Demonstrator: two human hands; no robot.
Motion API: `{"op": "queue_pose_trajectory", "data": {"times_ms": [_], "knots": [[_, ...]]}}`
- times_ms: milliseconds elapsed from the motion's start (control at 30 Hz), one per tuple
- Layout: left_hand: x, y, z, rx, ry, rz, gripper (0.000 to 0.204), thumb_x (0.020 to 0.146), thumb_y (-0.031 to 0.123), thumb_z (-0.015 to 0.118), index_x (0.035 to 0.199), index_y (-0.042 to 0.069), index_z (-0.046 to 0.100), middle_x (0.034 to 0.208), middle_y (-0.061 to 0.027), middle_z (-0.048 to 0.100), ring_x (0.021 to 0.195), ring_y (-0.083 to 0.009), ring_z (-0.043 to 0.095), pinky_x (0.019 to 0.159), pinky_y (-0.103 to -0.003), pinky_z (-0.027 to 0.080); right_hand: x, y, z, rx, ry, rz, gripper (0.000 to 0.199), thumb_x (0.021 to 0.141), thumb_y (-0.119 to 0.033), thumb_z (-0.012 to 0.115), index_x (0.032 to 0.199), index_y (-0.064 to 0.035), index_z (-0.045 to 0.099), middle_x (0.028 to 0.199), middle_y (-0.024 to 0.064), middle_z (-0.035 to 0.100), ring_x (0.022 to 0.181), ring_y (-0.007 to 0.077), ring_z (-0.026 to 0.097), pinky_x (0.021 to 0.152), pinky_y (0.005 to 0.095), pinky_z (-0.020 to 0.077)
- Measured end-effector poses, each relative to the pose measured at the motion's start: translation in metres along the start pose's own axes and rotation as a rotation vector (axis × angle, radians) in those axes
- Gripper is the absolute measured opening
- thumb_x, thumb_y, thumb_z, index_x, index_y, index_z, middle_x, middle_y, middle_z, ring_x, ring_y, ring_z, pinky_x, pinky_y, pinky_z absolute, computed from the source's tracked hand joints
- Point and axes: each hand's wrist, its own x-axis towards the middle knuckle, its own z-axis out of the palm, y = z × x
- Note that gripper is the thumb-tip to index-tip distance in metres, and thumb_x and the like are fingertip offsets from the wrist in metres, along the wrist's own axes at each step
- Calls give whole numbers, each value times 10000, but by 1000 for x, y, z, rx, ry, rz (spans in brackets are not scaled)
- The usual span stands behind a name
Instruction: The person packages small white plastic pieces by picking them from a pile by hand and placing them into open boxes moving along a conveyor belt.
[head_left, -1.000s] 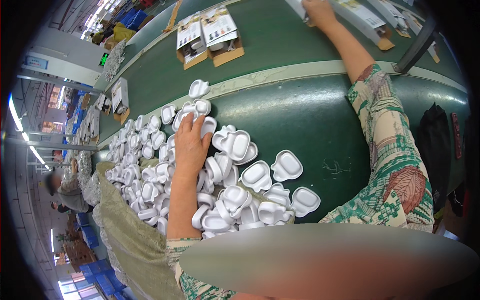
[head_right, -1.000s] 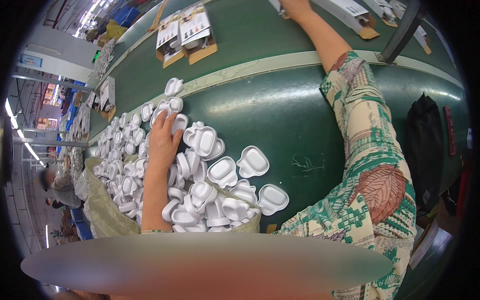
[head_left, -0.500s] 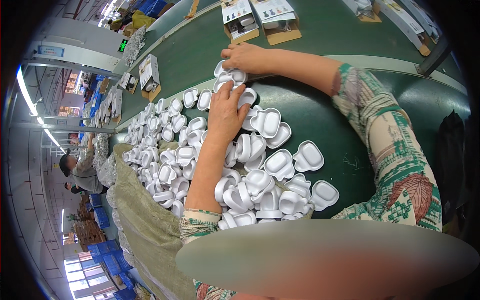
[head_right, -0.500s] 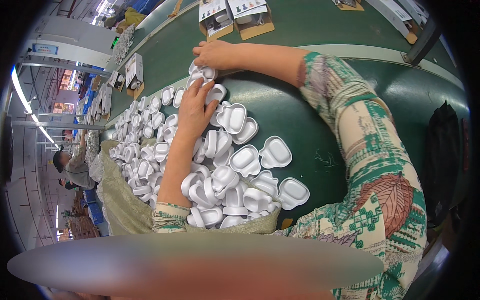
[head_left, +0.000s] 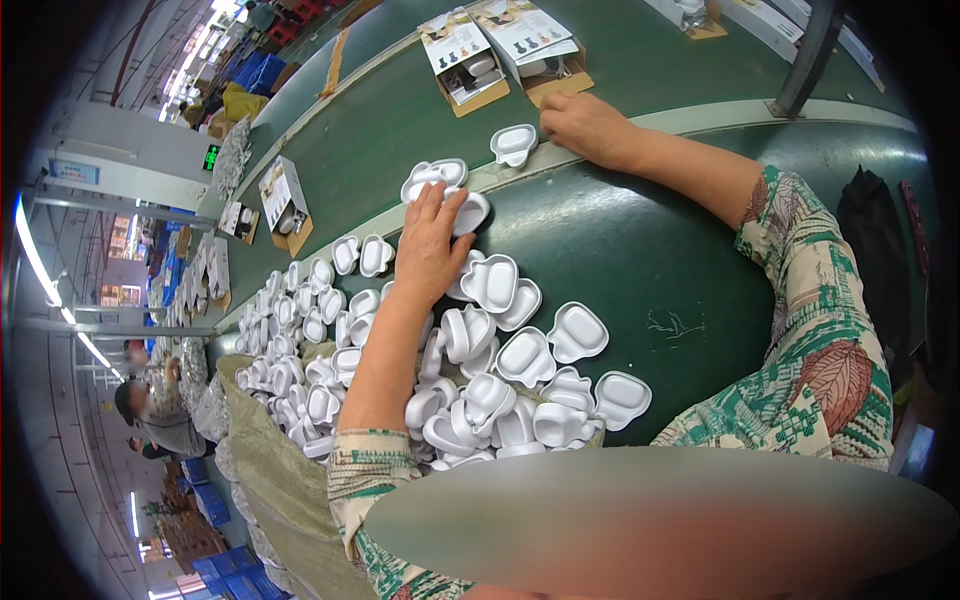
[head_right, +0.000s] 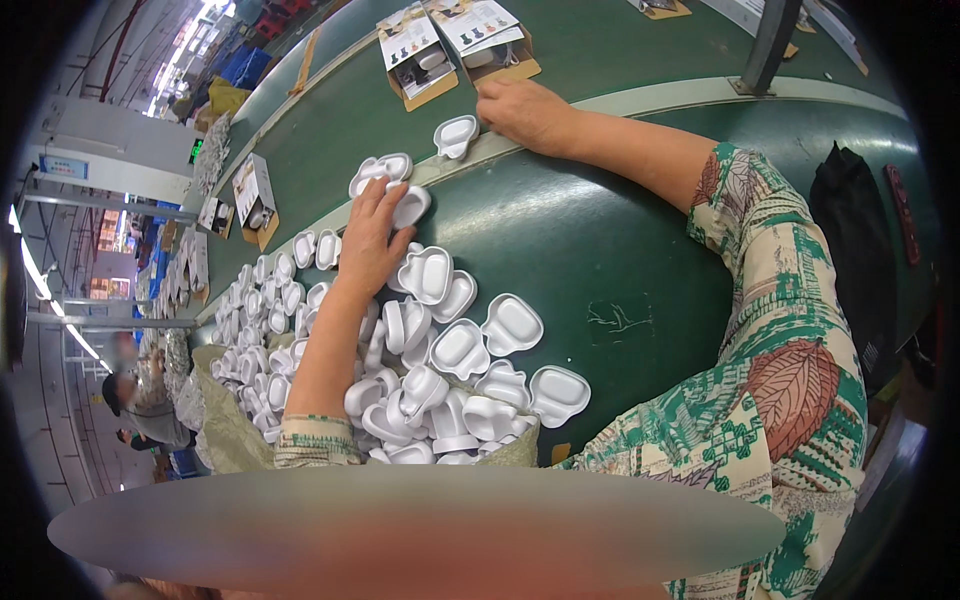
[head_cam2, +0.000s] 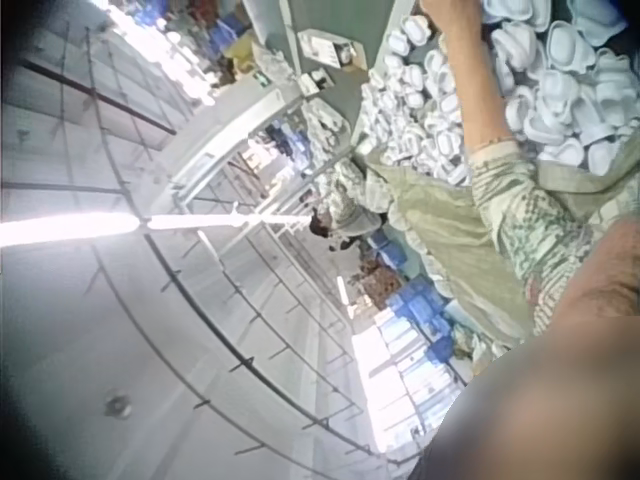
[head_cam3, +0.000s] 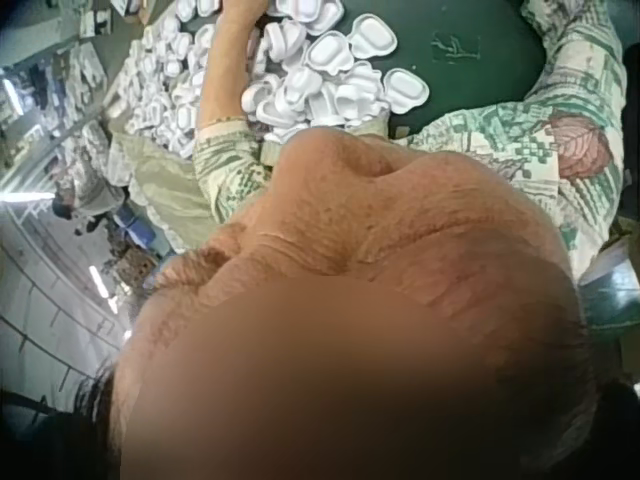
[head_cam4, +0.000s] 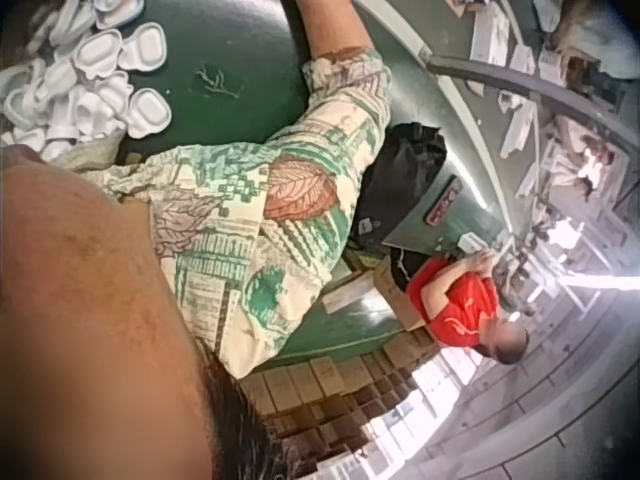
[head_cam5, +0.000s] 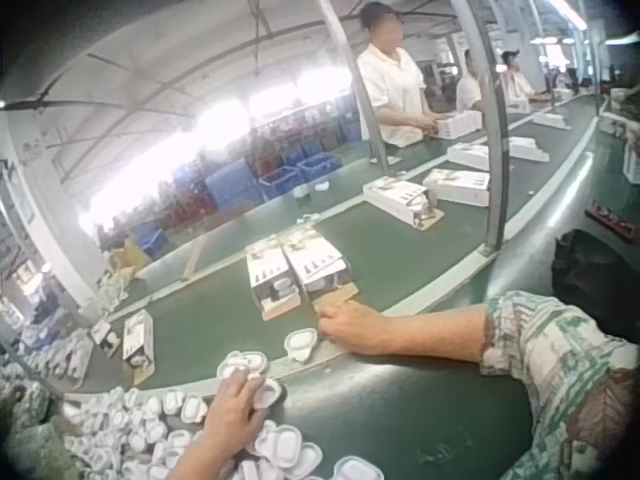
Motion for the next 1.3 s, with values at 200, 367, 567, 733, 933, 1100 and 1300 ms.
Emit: {"op": "queue_pose_trajectory", "data": {"times_ms": [200, 367, 567, 733, 933, 1100, 1300], "knots": [[58, 16, 22, 180, -59, 140, 500, 807, 121, 637, 1266, 97, 442, 1349, -128, 437, 1263, -325, 400, 1040, -523, 313, -4, -13, 1, 9, -36, -37, 216, 740, -115, 640, 942, -65, 583, 963, 92, 553, 961, 265, 545, 804, 389, 467], [61, 28, 23, 92, -29, 151, 454, 802, 126, 641, 1223, 91, 473, 1279, -127, 490, 1194, -305, 466, 996, -516, 363, -10, 4, -9, -147, -48, 2, 149, 776, -144, 582, 913, -86, 584, 904, 63, 570, 920, 245, 546, 805, 367, 453], [56, 29, 17, 36, -59, 77, 388, 784, 96, 648, 1154, 100, 530, 1199, -82, 558, 1097, -303, 527, 966, -413, 392, -35, 44, -52, -322, 69, 96, 124, 791, -102, 536, 907, -97, 580, 885, 67, 580, 918, 245, 546, 807, 359, 437], [68, 47, 12, 108, 23, 77, 394, 780, 101, 650, 1158, 96, 542, 1192, -91, 567, 1083, -309, 528, 964, -415, 378, -30, 110, -64, -481, 59, 285, 143, 810, -96, 502, 923, -102, 588, 939, 75, 599, 967, 266, 550, 792, 392, 437], [76, 136, -45, -244, 56, 370, 350, 749, 39, 635, 1092, 85, 589, 1119, -89, 608, 1040, -296, 568, 945, -435, 405, -41, 112, -67, -540, 300, 234, 139, 778, -81, 534, 912, -69, 566, 917, 87, 573, 906, 274, 560, 745, 389, 450], [63, 199, -89, -280, 114, 672, 261, 698, 103, 634, 957, 115, 661, 991, -70, 655, 964, -236, 631, 963, -438, 406, -44, 58, -33, -251, -29, 67, 144, 791, -88, 507, 922, -64, 564, 919, 85, 569, 917, 266, 573, 738, 385, 471], [41, 228, -91, -659, 615, 563, 253, 677, 186, 591, 886, 50, 630, 933, -111, 605, 853, -253, 595, 819, -457, 478, -50, 71, -28, -266, 23, 28, 123, 760, -129, 611, 851, -71, 551, 889, 70, 550, 880, 264, 550, 751, 373, 464]]}}
